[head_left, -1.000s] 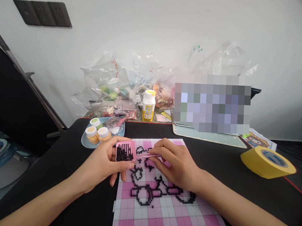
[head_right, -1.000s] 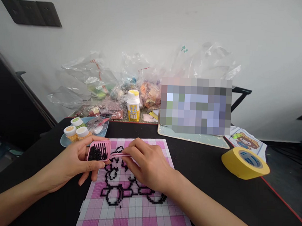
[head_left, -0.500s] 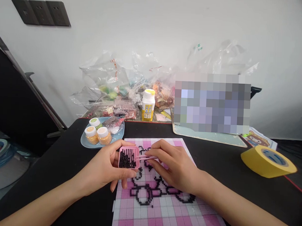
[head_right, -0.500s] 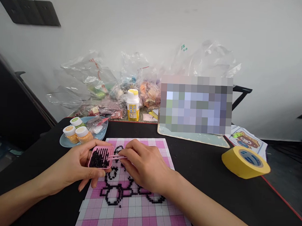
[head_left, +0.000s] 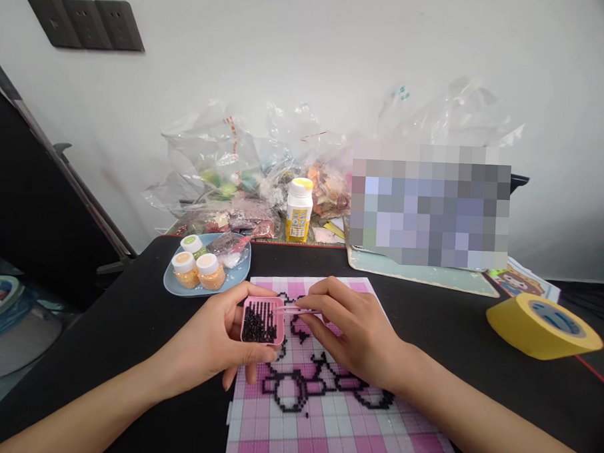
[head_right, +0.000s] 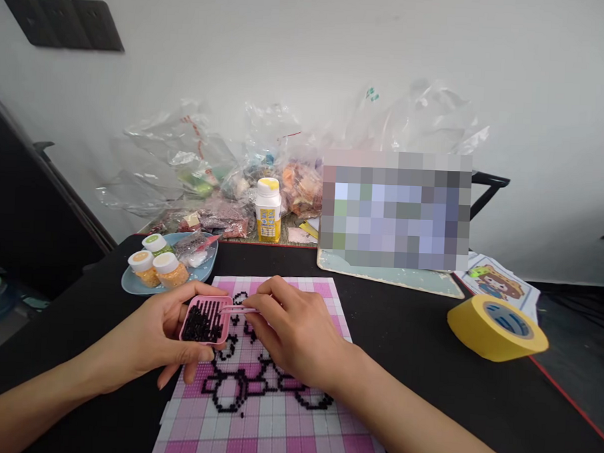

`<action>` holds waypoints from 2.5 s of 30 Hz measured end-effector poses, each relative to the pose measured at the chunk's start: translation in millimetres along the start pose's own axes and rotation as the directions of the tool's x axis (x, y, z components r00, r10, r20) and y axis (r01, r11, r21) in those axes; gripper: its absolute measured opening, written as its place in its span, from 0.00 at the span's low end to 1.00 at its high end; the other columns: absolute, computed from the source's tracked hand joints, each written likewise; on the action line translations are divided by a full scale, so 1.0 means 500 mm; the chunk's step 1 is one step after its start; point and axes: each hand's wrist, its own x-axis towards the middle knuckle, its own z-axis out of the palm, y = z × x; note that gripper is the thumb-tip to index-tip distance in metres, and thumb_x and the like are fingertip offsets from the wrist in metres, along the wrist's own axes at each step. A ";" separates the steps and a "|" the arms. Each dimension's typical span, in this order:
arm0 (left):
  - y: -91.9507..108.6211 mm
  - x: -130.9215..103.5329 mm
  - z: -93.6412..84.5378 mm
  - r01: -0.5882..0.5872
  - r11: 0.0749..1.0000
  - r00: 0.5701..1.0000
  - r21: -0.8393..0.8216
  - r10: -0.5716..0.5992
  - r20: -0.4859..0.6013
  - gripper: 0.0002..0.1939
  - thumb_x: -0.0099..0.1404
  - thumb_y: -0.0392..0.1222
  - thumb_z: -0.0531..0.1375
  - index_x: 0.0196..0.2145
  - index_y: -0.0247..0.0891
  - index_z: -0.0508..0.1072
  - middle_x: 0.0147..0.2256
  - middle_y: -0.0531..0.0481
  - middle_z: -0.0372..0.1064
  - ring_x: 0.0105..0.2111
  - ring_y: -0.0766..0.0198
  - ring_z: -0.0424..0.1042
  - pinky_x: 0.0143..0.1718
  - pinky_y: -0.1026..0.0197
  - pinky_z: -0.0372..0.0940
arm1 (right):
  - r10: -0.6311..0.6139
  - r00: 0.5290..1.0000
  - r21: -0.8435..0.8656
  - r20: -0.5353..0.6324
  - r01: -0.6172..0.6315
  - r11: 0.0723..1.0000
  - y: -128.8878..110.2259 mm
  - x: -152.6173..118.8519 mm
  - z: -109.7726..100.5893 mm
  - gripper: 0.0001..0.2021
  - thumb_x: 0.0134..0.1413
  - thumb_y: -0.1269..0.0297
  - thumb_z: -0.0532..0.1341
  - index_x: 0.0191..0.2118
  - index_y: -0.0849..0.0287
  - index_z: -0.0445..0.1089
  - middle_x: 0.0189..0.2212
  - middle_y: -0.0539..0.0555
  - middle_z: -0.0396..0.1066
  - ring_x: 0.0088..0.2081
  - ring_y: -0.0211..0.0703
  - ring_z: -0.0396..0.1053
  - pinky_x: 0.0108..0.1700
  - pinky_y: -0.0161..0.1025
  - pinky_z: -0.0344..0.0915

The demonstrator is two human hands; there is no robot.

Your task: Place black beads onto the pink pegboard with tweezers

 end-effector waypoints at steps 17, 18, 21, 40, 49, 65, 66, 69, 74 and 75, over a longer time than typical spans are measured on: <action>-0.007 0.006 -0.004 -0.016 1.000 0.999 0.014 0.016 -0.040 0.29 0.54 0.39 0.72 0.50 0.40 0.66 0.29 0.55 0.79 0.19 0.67 0.76 0.12 0.74 0.62 | 0.009 0.999 0.022 -0.042 -0.008 1.000 0.002 0.001 -0.003 0.07 0.69 0.70 0.56 0.41 0.63 0.71 0.33 0.54 0.71 0.30 0.37 0.69 0.25 0.34 0.61; -0.010 0.009 -0.008 -0.038 0.999 0.997 0.021 0.039 -0.071 0.28 0.55 0.41 0.72 0.51 0.39 0.66 0.27 0.55 0.78 0.18 0.67 0.74 0.11 0.75 0.61 | 0.014 0.999 0.028 -0.051 -0.012 1.000 0.002 0.002 -0.005 0.06 0.68 0.70 0.56 0.41 0.63 0.71 0.33 0.54 0.71 0.30 0.37 0.68 0.25 0.33 0.61; -0.019 0.016 -0.018 -0.111 0.993 0.973 0.044 0.118 -0.197 0.27 0.60 0.45 0.70 0.52 0.36 0.65 0.17 0.58 0.73 0.12 0.71 0.65 0.10 0.75 0.57 | 0.027 0.999 0.043 -0.036 -0.025 0.999 0.003 0.003 -0.007 0.06 0.68 0.71 0.56 0.41 0.63 0.71 0.33 0.53 0.71 0.29 0.36 0.68 0.24 0.33 0.59; -0.028 0.020 -0.026 -0.153 0.987 0.951 0.055 0.162 -0.264 0.28 0.60 0.48 0.70 0.52 0.37 0.66 0.16 0.58 0.71 0.12 0.70 0.61 0.11 0.73 0.56 | 0.012 0.987 -0.039 0.161 -0.005 0.999 0.015 -0.008 -0.001 0.12 0.69 0.65 0.56 0.35 0.61 0.72 0.30 0.52 0.72 0.25 0.36 0.67 0.24 0.34 0.54; -0.028 0.020 -0.026 -0.143 0.988 0.958 0.058 0.153 -0.242 0.27 0.60 0.49 0.70 0.52 0.38 0.66 0.15 0.58 0.70 0.12 0.69 0.62 0.11 0.73 0.55 | 0.017 0.985 -0.044 0.173 -0.010 0.999 0.014 -0.006 -0.001 0.12 0.69 0.64 0.55 0.36 0.60 0.72 0.30 0.52 0.72 0.25 0.35 0.68 0.24 0.34 0.53; -0.020 0.015 -0.022 -0.121 0.989 0.966 0.081 0.136 -0.222 0.27 0.60 0.48 0.69 0.52 0.37 0.66 0.16 0.57 0.70 0.13 0.69 0.63 0.11 0.73 0.56 | 0.030 0.983 -0.042 0.180 -0.022 0.999 0.015 -0.006 -0.004 0.11 0.69 0.63 0.56 0.37 0.60 0.73 0.31 0.52 0.72 0.27 0.36 0.69 0.25 0.34 0.56; -0.020 0.015 -0.022 -0.118 0.990 0.966 0.083 0.133 -0.221 0.27 0.60 0.48 0.69 0.53 0.37 0.66 0.16 0.57 0.70 0.12 0.69 0.62 0.11 0.73 0.56 | 0.030 0.983 -0.040 0.180 -0.023 0.999 0.016 -0.006 -0.004 0.11 0.69 0.63 0.56 0.37 0.60 0.73 0.31 0.52 0.72 0.27 0.36 0.69 0.25 0.34 0.56; -0.017 0.017 -0.020 -0.111 0.991 0.967 0.078 0.126 -0.222 0.28 0.60 0.48 0.69 0.53 0.37 0.65 0.15 0.57 0.70 0.13 0.70 0.62 0.11 0.74 0.57 | 0.028 0.985 -0.036 0.169 -0.022 0.999 0.016 -0.005 -0.005 0.11 0.69 0.64 0.56 0.37 0.60 0.72 0.31 0.52 0.72 0.27 0.37 0.69 0.25 0.34 0.56; -0.011 0.018 -0.015 -0.097 0.994 0.972 0.054 0.106 -0.209 0.30 0.58 0.47 0.70 0.54 0.35 0.65 0.15 0.58 0.70 0.14 0.69 0.64 0.10 0.74 0.58 | 0.018 0.992 -0.014 0.121 -0.016 1.000 0.013 -0.003 -0.007 0.10 0.69 0.65 0.56 0.38 0.61 0.72 0.31 0.52 0.73 0.28 0.37 0.70 0.24 0.34 0.58; -0.009 0.017 -0.014 -0.093 0.995 0.973 0.049 0.101 -0.206 0.31 0.58 0.46 0.70 0.54 0.35 0.65 0.16 0.59 0.70 0.14 0.70 0.64 0.10 0.75 0.58 | 0.012 0.995 -0.011 0.099 -0.011 1.000 0.012 -0.003 -0.007 0.09 0.69 0.65 0.56 0.38 0.61 0.72 0.31 0.52 0.73 0.28 0.37 0.71 0.24 0.34 0.57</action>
